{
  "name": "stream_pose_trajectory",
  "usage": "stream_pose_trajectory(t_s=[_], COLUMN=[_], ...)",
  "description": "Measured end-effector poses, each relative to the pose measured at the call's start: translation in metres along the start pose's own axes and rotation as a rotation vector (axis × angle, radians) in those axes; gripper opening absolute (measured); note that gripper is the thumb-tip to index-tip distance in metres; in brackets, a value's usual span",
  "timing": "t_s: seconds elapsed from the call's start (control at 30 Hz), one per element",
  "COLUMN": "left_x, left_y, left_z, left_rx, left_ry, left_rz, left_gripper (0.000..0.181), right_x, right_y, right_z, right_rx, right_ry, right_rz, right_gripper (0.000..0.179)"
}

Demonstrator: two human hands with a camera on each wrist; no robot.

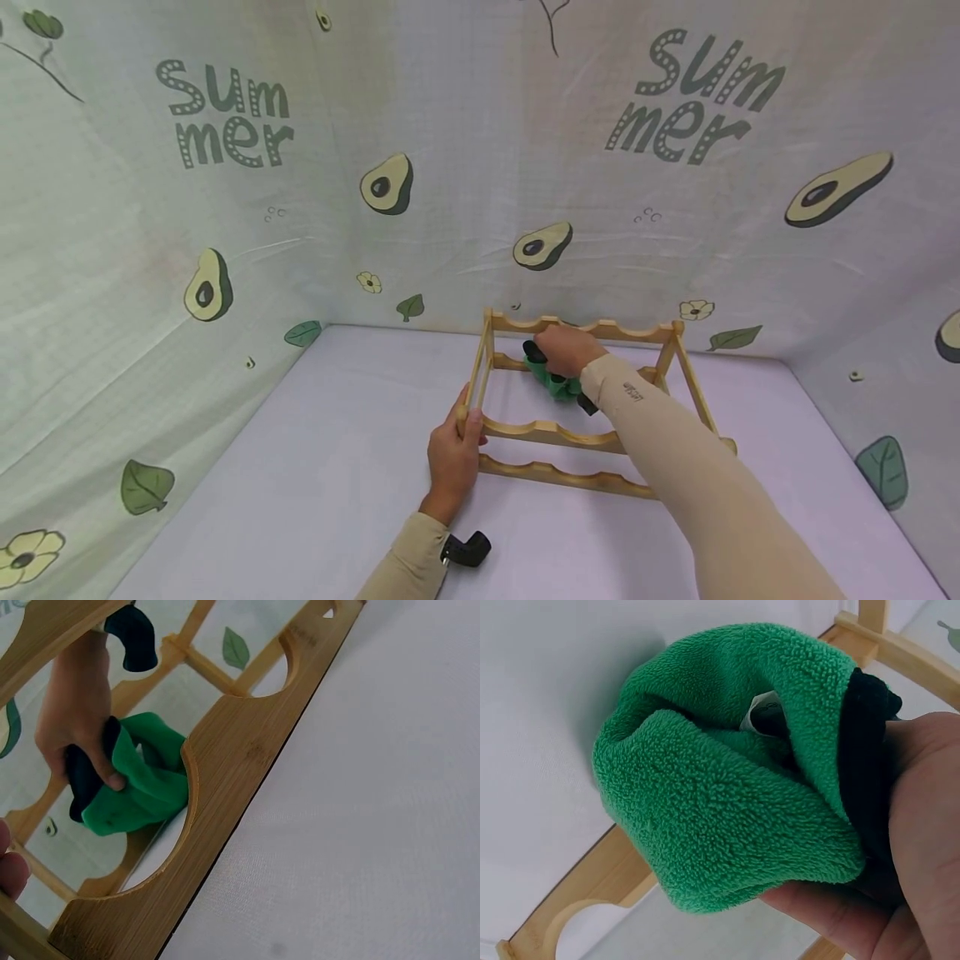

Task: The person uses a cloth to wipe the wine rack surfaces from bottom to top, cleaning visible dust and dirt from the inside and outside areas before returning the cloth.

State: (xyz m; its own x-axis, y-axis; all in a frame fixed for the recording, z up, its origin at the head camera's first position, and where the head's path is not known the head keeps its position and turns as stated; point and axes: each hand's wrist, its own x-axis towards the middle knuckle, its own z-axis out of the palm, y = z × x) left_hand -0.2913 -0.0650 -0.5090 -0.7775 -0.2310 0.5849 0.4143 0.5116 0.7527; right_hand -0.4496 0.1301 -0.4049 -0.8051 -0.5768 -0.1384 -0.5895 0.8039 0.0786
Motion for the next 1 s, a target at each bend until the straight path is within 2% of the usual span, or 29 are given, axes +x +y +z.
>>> stream_pose_trajectory(t_s=[0.13, 0.47, 0.67, 0.83, 1.0], left_x=[-0.001, -0.001, -0.001, -0.001, -0.001], left_y=[0.000, -0.001, -0.001, 0.000, 0.001], left_z=[0.002, 0.001, 0.000, 0.000, -0.001], left_rx=[0.006, 0.016, 0.016, 0.020, 0.025], left_ry=[0.002, 0.001, 0.000, -0.005, -0.002], left_rz=[0.002, -0.005, -0.008, -0.012, -0.016], left_gripper=[0.048, 0.047, 0.047, 0.047, 0.047], right_x=[0.001, 0.008, 0.011, 0.014, 0.019], right_y=[-0.001, -0.015, -0.021, -0.029, -0.037], right_z=[0.000, -0.001, 0.000, -0.002, 0.002], right_rx=[0.003, 0.050, 0.061, 0.114, 0.193], right_ry=[-0.001, 0.057, 0.051, 0.073, 0.110], right_rz=[0.002, -0.010, -0.008, 0.010, -0.010], right_gripper=[0.032, 0.033, 0.029, 0.035, 0.038])
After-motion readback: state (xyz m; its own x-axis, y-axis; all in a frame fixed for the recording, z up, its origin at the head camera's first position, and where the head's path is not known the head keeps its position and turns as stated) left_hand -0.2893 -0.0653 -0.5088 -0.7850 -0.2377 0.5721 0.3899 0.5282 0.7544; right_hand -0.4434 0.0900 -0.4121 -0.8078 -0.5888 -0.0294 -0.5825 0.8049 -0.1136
